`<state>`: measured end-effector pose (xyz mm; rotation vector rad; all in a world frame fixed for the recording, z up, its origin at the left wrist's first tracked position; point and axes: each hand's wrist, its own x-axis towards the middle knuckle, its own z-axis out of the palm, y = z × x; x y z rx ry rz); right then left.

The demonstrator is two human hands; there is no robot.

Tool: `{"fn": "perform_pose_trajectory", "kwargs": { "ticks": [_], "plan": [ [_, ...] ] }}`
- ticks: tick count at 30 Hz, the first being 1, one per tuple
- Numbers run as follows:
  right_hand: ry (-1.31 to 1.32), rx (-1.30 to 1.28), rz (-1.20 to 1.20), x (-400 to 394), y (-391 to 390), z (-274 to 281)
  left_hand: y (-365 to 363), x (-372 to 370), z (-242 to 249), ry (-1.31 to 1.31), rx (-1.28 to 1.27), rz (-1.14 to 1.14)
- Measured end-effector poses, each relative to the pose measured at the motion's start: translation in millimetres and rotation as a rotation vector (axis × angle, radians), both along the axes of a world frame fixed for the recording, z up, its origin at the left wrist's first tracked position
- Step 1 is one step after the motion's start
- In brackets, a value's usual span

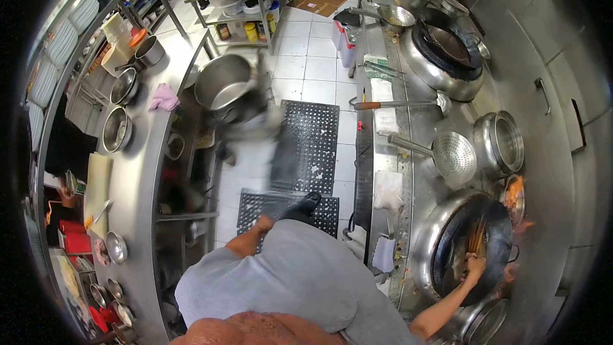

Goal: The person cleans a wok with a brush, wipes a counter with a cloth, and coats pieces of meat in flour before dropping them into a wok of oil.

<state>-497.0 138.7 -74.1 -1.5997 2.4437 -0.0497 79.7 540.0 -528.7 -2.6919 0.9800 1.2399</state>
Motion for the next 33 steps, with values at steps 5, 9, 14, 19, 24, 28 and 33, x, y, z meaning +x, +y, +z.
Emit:
{"fn": "perform_pose_trajectory", "kwargs": {
  "ticks": [5, 9, 14, 19, 24, 28, 33],
  "plan": [
    [0.233, -0.067, 0.154, -34.9, -30.6, -49.9, -8.3, 10.0, 33.6, 0.004, 0.058, -0.590],
    [0.093, -0.065, 0.172, -24.8, -15.5, -30.8, -11.5, 7.6, 13.8, -0.024, 0.067, -0.302],
    [0.095, -0.100, -0.050, -30.7, -30.5, -43.2, -8.2, 2.2, -37.1, 0.058, -0.059, -0.119],
    [0.258, -0.176, 0.143, 7.1, 7.5, -42.7, -15.3, 4.6, -27.8, 0.024, -0.127, -0.107],
    [-0.007, -0.111, -0.196, -16.4, -14.7, -37.9, -17.6, 0.8, -36.6, 0.025, -0.062, -0.076],
    [0.229, -0.230, 0.176, -24.5, -10.2, -65.8, -24.1, 6.7, -19.2, 0.103, -0.037, -0.093],
    [0.051, -0.087, 0.049, -47.2, -22.9, -45.6, -27.0, 7.2, -32.9, -0.010, -0.196, 0.021]
  ]
}}
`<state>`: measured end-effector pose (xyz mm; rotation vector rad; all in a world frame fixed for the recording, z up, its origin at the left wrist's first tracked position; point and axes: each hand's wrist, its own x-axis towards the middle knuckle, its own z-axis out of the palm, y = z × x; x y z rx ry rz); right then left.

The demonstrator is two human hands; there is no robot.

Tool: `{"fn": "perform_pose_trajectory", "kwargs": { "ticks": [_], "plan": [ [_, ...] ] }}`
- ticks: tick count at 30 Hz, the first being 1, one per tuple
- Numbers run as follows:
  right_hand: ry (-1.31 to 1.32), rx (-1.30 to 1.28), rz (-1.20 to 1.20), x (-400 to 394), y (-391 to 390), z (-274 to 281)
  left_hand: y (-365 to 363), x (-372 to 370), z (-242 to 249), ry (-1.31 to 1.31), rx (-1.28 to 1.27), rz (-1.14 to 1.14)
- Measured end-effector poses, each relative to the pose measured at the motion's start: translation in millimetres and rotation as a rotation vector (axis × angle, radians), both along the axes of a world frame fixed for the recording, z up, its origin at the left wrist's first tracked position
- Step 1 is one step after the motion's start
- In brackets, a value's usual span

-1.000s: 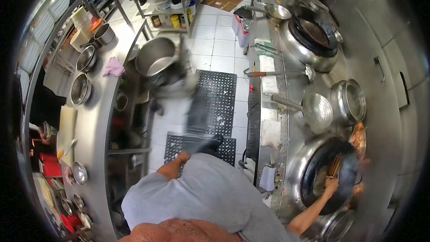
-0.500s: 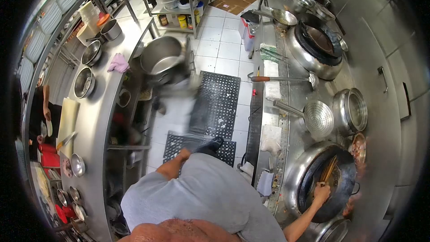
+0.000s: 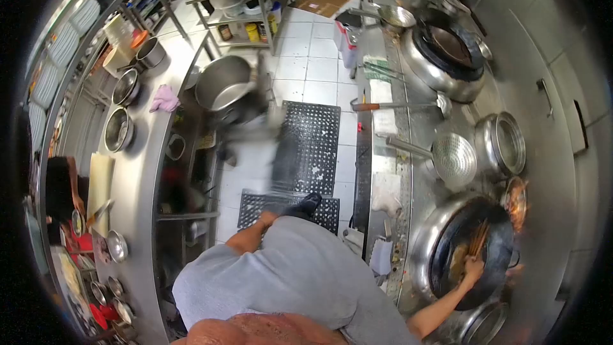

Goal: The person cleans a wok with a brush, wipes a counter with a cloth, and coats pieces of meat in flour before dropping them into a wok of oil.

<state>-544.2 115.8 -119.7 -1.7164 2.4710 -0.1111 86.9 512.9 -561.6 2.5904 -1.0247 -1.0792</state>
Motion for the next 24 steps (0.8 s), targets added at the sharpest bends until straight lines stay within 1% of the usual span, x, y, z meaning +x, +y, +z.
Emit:
{"fn": "perform_pose_trajectory", "kwargs": {
  "ticks": [1, 3, 4, 6, 8, 9, 10, 11, 12, 13, 14, 15, 16, 17, 19, 20, 22, 23, 24],
  "plan": [
    [0.005, -0.056, -0.077, 0.5, -3.9, -1.9, 6.7, 0.3, -0.9, 0.034, 0.009, -0.076],
    [0.165, -0.036, -0.028, 2.4, 2.4, -9.4, 11.0, 4.7, 0.6, 0.093, 0.019, -0.209],
    [0.236, -0.033, 0.018, 13.3, -4.2, -11.9, 6.8, 4.4, 0.5, 0.076, 0.034, -0.146],
    [0.169, -0.255, 0.272, 51.5, 32.2, -0.7, 4.0, 1.1, 0.5, 0.036, 0.065, 0.019],
    [-0.073, -0.243, 0.390, 75.2, 36.5, 23.2, 13.3, 0.3, 2.6, -0.098, 0.134, -0.353],
    [-0.186, -0.244, 0.372, 72.4, 56.4, 30.2, 7.7, 6.4, 4.1, -0.171, 0.162, -0.615],
    [-0.225, -0.012, 0.312, 46.1, 33.3, 17.3, 10.4, 7.2, 9.6, -0.262, 0.106, -0.566],
    [-0.297, 0.030, 0.233, 40.7, 26.0, 16.9, 19.6, 10.9, 16.1, -0.348, 0.029, -0.564],
    [-0.327, -0.024, 0.115, 56.8, 26.6, 24.7, 20.9, 22.2, 20.5, -0.416, -0.116, -0.633],
    [-0.303, -0.118, -0.015, 63.4, 26.7, 28.5, 21.8, 29.8, 23.1, -0.497, -0.258, -0.700],
    [-0.248, -0.209, -0.151, 67.2, 27.5, 31.3, 10.8, 34.9, 37.2, -0.433, -0.283, -0.741],
    [0.024, -0.200, -0.073, 61.9, 21.8, 22.4, -1.3, 35.1, 33.9, -0.357, -0.259, -0.765],
    [0.085, -0.047, -0.063, 68.2, 28.4, 28.9, -14.4, 33.9, 36.3, -0.282, -0.204, -0.746],
    [0.143, 0.088, -0.004, 65.1, 35.4, 20.3, -28.1, 30.9, 38.5, -0.223, -0.145, -0.715],
    [0.140, 0.080, 0.062, 79.9, 73.9, 38.0, -44.5, 24.4, 41.8, -0.164, -0.066, -0.664],
    [0.147, 0.049, -0.008, 72.9, 78.4, 42.1, -50.0, 22.4, 44.0, -0.152, -0.053, -0.660],
    [0.155, -0.004, -0.126, 43.7, 69.6, 48.6, -54.8, 21.2, 49.5, -0.141, -0.037, -0.658],
    [0.075, 0.060, -0.144, 16.2, 52.5, 40.6, -57.1, 19.8, 51.5, -0.138, -0.036, -0.661],
    [0.071, -0.030, -0.176, 7.6, 45.2, 38.8, -57.3, 18.2, 53.5, -0.133, -0.033, -0.665]
  ]
}}
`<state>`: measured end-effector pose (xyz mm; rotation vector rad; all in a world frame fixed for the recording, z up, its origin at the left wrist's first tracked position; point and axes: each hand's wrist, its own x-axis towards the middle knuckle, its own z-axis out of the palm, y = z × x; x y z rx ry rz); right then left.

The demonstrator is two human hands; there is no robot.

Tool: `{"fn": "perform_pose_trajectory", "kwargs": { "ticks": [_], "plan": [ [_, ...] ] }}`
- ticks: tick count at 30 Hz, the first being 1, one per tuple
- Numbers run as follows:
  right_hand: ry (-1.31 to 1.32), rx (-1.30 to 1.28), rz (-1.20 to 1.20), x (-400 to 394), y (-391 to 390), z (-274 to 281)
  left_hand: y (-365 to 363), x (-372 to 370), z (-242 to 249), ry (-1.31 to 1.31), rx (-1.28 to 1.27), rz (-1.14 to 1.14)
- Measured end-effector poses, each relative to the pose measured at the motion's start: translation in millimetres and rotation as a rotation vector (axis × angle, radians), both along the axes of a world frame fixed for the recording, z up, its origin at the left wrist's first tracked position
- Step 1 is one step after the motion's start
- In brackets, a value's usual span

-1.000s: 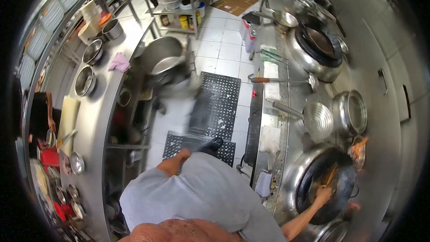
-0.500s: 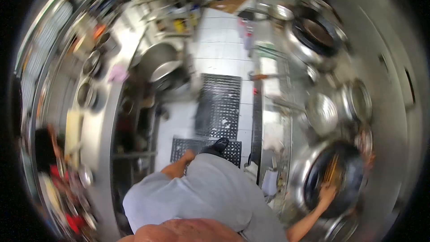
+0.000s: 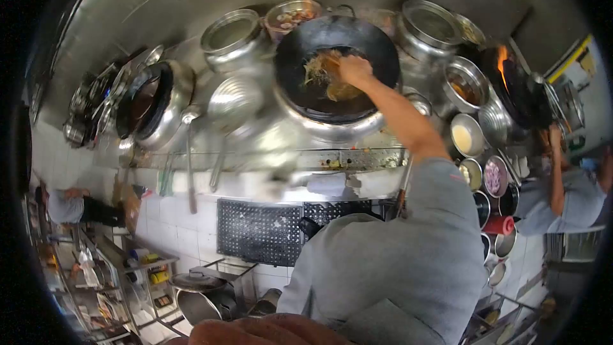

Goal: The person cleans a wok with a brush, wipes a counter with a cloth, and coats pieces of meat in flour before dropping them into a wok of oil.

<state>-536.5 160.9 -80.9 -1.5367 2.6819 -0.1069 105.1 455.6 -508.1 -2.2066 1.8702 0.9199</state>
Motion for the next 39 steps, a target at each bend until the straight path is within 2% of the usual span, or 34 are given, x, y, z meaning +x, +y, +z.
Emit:
{"fn": "perform_pose_trajectory", "kwargs": {
  "ticks": [2, 5, 8, 9, 13, 14, 15, 17, 18, 19, 20, 21, 23, 25, 27, 28, 29, 30, 31, 33, 34, 37, 38, 39],
  "plan": [
    [0.029, -0.105, -0.136, -10.0, -25.5, -35.1, 1.5, -2.8, 3.2, 0.001, 0.006, -0.012],
    [0.146, -0.075, 0.168, 21.7, 3.6, -42.1, 3.1, -1.2, 6.9, -0.002, 0.000, -0.025],
    [0.081, 0.129, 0.227, 29.3, 50.9, -4.2, 9.7, -2.2, 12.1, -0.014, -0.005, -0.019],
    [0.057, 0.200, 0.164, 21.5, 55.0, 20.2, 9.8, -1.4, 12.8, -0.018, -0.013, -0.026],
    [-0.012, -0.019, -0.090, -37.6, 6.5, -16.8, 24.0, -5.3, 19.5, -0.026, -0.050, -0.044],
    [-0.005, -0.088, -0.146, -34.7, -6.2, -19.9, 22.5, -6.0, 22.1, -0.028, -0.089, -0.066],
    [-0.044, -0.078, -0.087, -29.4, -14.4, -27.3, 20.3, -5.5, 23.4, -0.036, -0.162, -0.102],
    [-0.003, -0.112, 0.061, -1.1, -10.5, -45.9, 12.2, 8.5, 31.9, -0.116, -0.479, -0.261],
    [-0.096, -0.063, 0.104, 22.0, 2.8, -39.8, 0.6, 24.9, 21.3, 0.176, -0.049, 0.307],
    [-0.164, -0.020, 0.147, 37.4, 20.8, -15.0, -35.9, 25.6, 49.6, 0.421, 0.135, 0.853],
    [-0.212, 0.018, 0.179, 41.3, 33.1, 4.9, -72.7, 17.1, 99.6, 0.532, 0.119, 1.073],
    [-0.164, 0.111, 0.197, 37.1, 43.3, 12.6, -111.1, 2.9, 163.0, 0.632, 0.032, 1.190],
    [-0.079, 0.297, 0.179, 25.5, 72.6, 26.2, -184.0, -11.3, 242.6, 0.733, -0.247, 0.993],
    [0.055, 0.383, 0.030, 8.3, 84.2, 45.3, -256.1, 7.9, 280.8, 0.888, -0.303, 0.983],
    [0.155, 0.369, -0.086, -24.2, 69.2, 41.7, -315.8, -10.8, 327.6, 0.976, -0.406, 0.719],
    [0.239, 0.266, -0.149, -52.8, 49.7, 2.4, -352.0, -15.8, 322.6, 0.942, -0.477, 0.557],
    [0.327, 0.170, -0.202, -55.8, 31.8, -7.6, -390.1, -20.6, 317.1, 0.905, -0.545, 0.403],
    [0.289, 0.178, -0.238, -56.8, 17.0, -19.9, -418.3, -30.3, 308.7, 0.869, -0.615, 0.254],
    [0.244, 0.187, -0.271, -33.8, 5.7, -19.5, -418.2, -75.3, 358.2, 0.729, -0.565, 0.136],
    [0.320, 0.253, -0.066, -6.1, 6.6, -30.1, -446.9, -94.7, 356.2, 0.378, -0.679, -0.409],
    [0.218, 0.197, -0.039, 19.0, 17.3, -12.3, -460.9, -91.8, 343.5, 0.246, -0.654, -0.599],
    [0.071, 0.307, -0.226, 16.8, 31.8, 14.5, -471.7, -89.6, 309.6, 0.464, -0.201, -0.529],
    [0.115, 0.300, -0.316, -5.4, 33.0, -0.2, -471.9, -79.6, 278.8, 0.661, -0.235, -0.490],
    [0.197, 0.233, -0.375, -12.8, 31.5, -17.9, -469.6, -74.8, 273.7, 0.504, -0.110, -0.450]
  ]
}}
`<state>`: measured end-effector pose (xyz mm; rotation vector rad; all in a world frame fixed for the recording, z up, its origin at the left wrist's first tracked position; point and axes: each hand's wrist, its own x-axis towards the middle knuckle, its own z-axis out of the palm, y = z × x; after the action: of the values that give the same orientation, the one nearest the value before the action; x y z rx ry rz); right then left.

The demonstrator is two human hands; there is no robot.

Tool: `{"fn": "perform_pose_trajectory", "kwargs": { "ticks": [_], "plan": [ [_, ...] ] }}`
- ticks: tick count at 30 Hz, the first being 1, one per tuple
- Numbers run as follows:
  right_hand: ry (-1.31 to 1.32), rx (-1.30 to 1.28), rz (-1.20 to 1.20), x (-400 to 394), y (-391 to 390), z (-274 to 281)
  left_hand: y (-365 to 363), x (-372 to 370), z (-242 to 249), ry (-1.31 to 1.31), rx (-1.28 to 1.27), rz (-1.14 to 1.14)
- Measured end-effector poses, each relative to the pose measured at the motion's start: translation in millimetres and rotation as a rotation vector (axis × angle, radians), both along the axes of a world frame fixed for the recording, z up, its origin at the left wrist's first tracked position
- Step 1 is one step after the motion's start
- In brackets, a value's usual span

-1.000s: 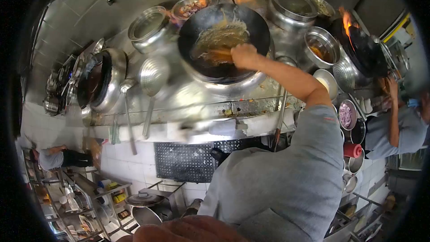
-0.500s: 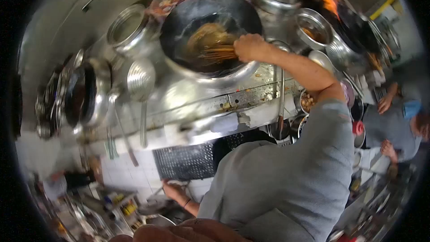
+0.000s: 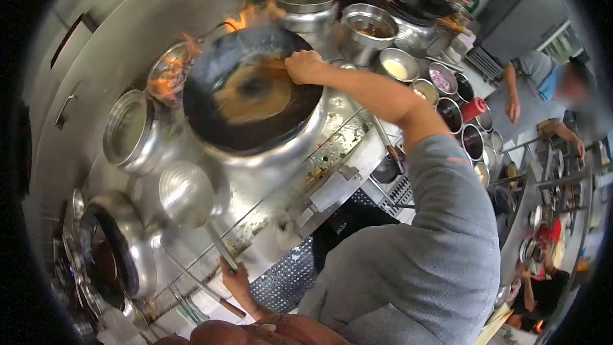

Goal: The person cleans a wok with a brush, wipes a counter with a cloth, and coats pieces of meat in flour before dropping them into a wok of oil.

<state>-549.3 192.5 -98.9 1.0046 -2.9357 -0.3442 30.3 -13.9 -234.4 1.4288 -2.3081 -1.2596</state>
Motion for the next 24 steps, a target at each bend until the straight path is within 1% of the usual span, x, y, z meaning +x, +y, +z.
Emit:
{"fn": "perform_pose_trajectory", "kwargs": {
  "ticks": [2, 3, 5, 6, 8, 10, 11, 12, 13, 14, 15, 16, 17, 18, 20, 21, 23, 24],
  "plan": [
    [0.194, -0.114, -0.046, -11.6, -11.5, -24.0, 26.3, -28.0, 48.9, 0.182, 0.465, 0.161],
    [0.153, -0.091, -0.015, -1.1, -16.4, -26.2, 36.0, -39.5, 52.3, 0.197, 0.484, 0.181],
    [-0.021, -0.089, 0.060, 10.6, -16.4, -8.4, 51.7, -46.6, 60.9, 0.196, 0.514, 0.230],
    [-0.112, -0.092, 0.090, 15.8, -15.8, -5.7, 60.7, -48.8, 67.1, 0.244, 0.529, 0.233],
    [-0.075, -0.103, -0.036, -5.4, -26.8, 1.1, 71.8, -50.9, 66.8, 0.297, 0.567, 0.268],
    [0.142, -0.270, -0.086, -5.5, -45.7, -11.0, 74.1, -55.5, 86.8, 0.199, 0.611, 0.233],
    [0.112, -0.308, -0.082, -3.3, -54.2, -33.4, 74.1, -58.3, 94.8, 0.153, 0.632, 0.212],
    [0.085, -0.345, -0.081, 2.0, -60.8, -59.7, 68.7, -49.4, 83.1, 0.078, 0.361, 0.069],
    [-0.064, -0.283, -0.025, 7.1, -66.2, -69.0, 58.7, -35.4, 59.7, 0.011, 0.087, -0.072],
    [-0.183, -0.288, 0.037, 12.7, -72.7, -80.7, 49.2, -31.8, 47.0, -0.056, -0.193, -0.211],
    [-0.382, -0.373, 0.179, 39.6, -72.0, -39.8, 42.3, -39.8, 70.4, -0.132, -0.221, -0.198],
    [-0.332, -0.467, 0.228, 47.0, -73.6, -15.4, 26.2, -39.9, 68.5, -0.034, -0.219, -0.158],
    [-0.285, -0.556, 0.270, 52.7, -76.8, 0.2, 18.3, -53.6, 81.0, 0.067, -0.150, -0.099],
    [-0.243, -0.642, 0.303, 62.1, -78.3, 9.6, 17.9, -70.5, 104.4, 0.158, -0.074, -0.044],
    [-0.330, -0.537, 0.070, 71.1, -90.6, 31.6, 30.6, -123.7, 164.4, 0.175, -0.037, -0.180],
    [-0.093, -0.494, 0.114, 64.1, -100.7, -6.3, 39.9, -147.8, 179.3, 0.207, -0.015, -0.271],
    [-0.170, -0.568, 0.046, 79.8, -111.5, -31.3, 53.9, -190.9, 166.3, 0.321, -0.334, -0.605],
    [-0.106, -0.474, 0.175, 80.7, -107.2, -38.5, 63.0, -212.8, 156.5, 0.397, -0.494, -0.771]
  ]
}}
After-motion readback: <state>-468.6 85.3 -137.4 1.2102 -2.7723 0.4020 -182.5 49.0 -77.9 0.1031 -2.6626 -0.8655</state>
